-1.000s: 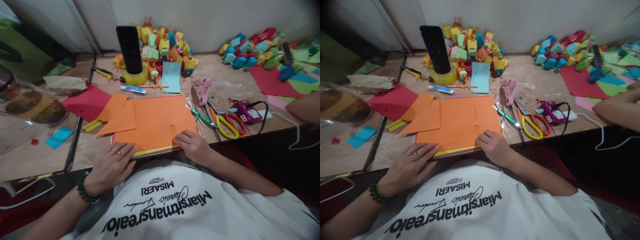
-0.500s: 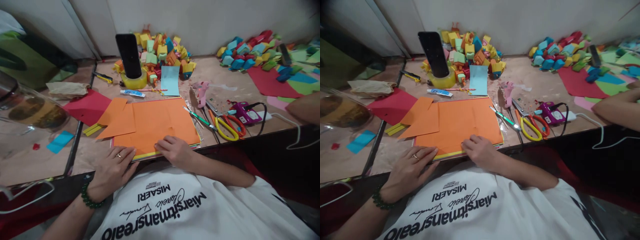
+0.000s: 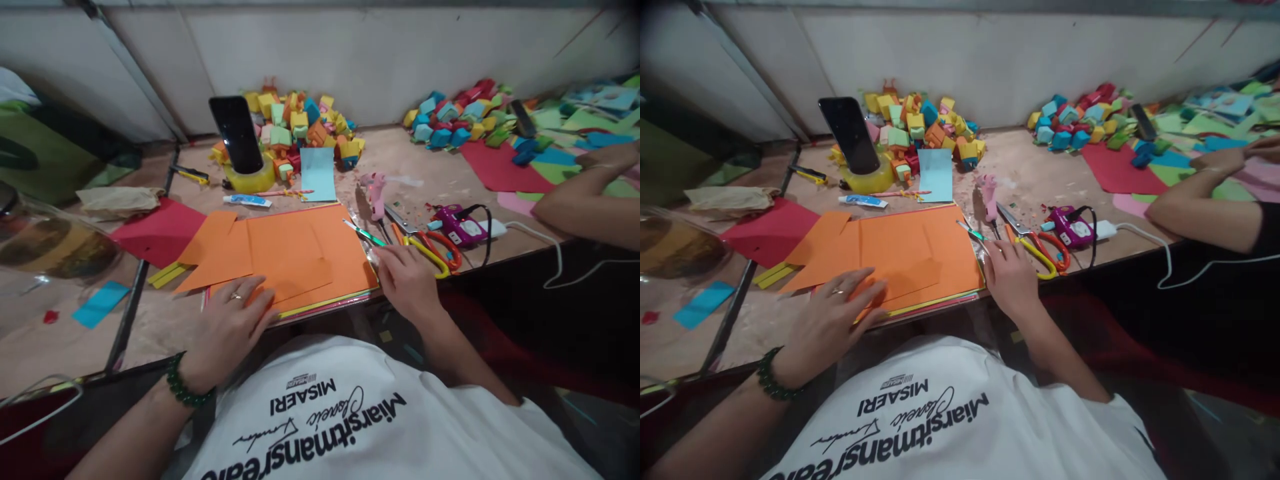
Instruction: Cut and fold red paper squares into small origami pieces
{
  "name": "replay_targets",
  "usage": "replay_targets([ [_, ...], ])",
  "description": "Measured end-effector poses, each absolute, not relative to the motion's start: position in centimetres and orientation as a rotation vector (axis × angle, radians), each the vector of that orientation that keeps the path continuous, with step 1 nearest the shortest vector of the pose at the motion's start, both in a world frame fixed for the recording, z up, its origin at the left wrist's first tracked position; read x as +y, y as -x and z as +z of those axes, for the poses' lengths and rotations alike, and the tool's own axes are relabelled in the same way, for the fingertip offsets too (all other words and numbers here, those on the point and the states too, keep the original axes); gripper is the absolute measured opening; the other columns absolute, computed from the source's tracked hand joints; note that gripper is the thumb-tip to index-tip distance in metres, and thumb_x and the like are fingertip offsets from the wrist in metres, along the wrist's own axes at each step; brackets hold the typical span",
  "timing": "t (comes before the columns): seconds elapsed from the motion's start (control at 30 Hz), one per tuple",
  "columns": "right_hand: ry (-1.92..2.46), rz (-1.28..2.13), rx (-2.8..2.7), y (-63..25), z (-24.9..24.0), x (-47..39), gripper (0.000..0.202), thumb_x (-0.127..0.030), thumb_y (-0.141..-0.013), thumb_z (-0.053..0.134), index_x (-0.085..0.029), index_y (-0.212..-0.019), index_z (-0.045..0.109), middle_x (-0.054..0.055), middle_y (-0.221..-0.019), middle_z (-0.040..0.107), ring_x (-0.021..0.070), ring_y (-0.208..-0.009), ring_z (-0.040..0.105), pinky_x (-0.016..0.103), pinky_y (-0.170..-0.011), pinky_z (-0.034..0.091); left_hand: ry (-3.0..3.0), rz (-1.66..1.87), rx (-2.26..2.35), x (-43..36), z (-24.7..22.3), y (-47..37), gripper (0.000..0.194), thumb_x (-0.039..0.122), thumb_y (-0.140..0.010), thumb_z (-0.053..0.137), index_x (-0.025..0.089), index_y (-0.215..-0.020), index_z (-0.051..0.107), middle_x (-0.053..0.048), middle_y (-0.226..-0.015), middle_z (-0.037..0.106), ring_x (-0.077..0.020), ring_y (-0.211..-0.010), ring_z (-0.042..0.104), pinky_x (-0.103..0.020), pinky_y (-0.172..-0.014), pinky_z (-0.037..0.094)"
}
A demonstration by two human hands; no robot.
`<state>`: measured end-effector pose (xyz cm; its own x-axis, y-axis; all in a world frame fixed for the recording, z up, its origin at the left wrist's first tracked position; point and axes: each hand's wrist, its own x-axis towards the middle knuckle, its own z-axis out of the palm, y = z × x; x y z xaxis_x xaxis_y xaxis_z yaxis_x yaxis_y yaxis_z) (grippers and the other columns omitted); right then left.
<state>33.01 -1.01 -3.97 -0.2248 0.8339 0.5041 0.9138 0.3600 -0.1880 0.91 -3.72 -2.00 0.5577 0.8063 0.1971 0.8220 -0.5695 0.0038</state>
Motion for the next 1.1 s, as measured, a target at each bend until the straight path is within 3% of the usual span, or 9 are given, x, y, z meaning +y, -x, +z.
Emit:
replay_targets([
  [0.1, 1.702, -0.278, -2.042, -33.6, -4.1, 0.7, 0.025, -0.023, -0.092, 0.048, -0.015, -0.109, 0.064, 0.015, -0.096, 0.066, 0.0301, -0.092, 0.053, 0.044, -0.077, 0.046, 2.769, -0.214, -1.368, -2.0, -2.3, -3.0, 0.045, 0.039, -0.093, 0.049, 0.017, -0.132, 0.054, -0.020, -0.140, 0.048, -0.0336, -0.125, 0.048, -0.049, -0.099, 0.045],
  [0.27, 1.791, -0.233, -2.059, -34.4, -5.5, 2.5, 0.016, -0.016, -0.087, 0.052, -0.014, -0.085, 0.067, 0.017, -0.083, 0.062, 0.0300, -0.086, 0.051, 0.043, -0.072, 0.044, 2.780, -0.136, -1.371, 0.0, -2.1, -4.7, 0.046, 0.038, -0.094, 0.044, 0.013, -0.132, 0.053, -0.020, -0.127, 0.057, -0.0307, -0.114, 0.054, -0.046, -0.097, 0.046],
  [0.47, 1.792, -0.255, -1.938, -36.3, -4.6, 0.4, 0.017, -0.023, -0.091, 0.050, -0.016, -0.097, 0.064, 0.012, -0.090, 0.063, 0.0276, -0.089, 0.055, 0.039, -0.073, 0.046, 2.901, -0.156, -1.416, 1.1, -1.3, -4.2, 0.055, 0.047, -0.092, 0.048, 0.013, -0.135, 0.048, -0.016, -0.115, 0.060, -0.0287, -0.103, 0.056, -0.044, -0.090, 0.049],
  [0.73, 1.455, 0.136, -2.063, -34.4, -3.4, -2.1, 0.021, -0.022, -0.095, 0.046, -0.021, -0.104, 0.064, 0.008, -0.090, 0.067, 0.0232, -0.085, 0.064, 0.035, -0.071, 0.052, 3.070, -0.383, -1.421, 0.9, -1.7, -4.1, 0.052, 0.037, -0.095, 0.044, 0.016, -0.142, 0.043, -0.013, -0.107, 0.056, -0.0250, -0.098, 0.054, -0.039, -0.085, 0.050],
  [0.93, 1.425, 0.223, -2.116, -34.5, -3.9, -1.5, 0.025, -0.020, -0.095, 0.044, -0.021, -0.108, 0.065, 0.009, -0.094, 0.066, 0.0227, -0.087, 0.063, 0.036, -0.074, 0.053, 3.094, -0.482, -1.465, 0.7, -2.5, -3.8, 0.055, 0.038, -0.092, 0.050, 0.019, -0.143, 0.043, -0.015, -0.115, 0.053, -0.0258, -0.105, 0.054, -0.041, -0.091, 0.049],
  [1.1, 1.317, 0.359, -2.153, -34.2, -3.8, -1.4, 0.022, -0.018, -0.095, 0.045, -0.020, -0.106, 0.065, 0.008, -0.093, 0.064, 0.0208, -0.086, 0.064, 0.035, -0.075, 0.054, 3.081, -0.379, -1.381, 0.7, -3.0, -3.9, 0.052, 0.041, -0.096, 0.041, 0.018, -0.142, 0.044, -0.020, -0.143, 0.041, -0.0307, -0.132, 0.041, -0.047, -0.106, 0.038],
])
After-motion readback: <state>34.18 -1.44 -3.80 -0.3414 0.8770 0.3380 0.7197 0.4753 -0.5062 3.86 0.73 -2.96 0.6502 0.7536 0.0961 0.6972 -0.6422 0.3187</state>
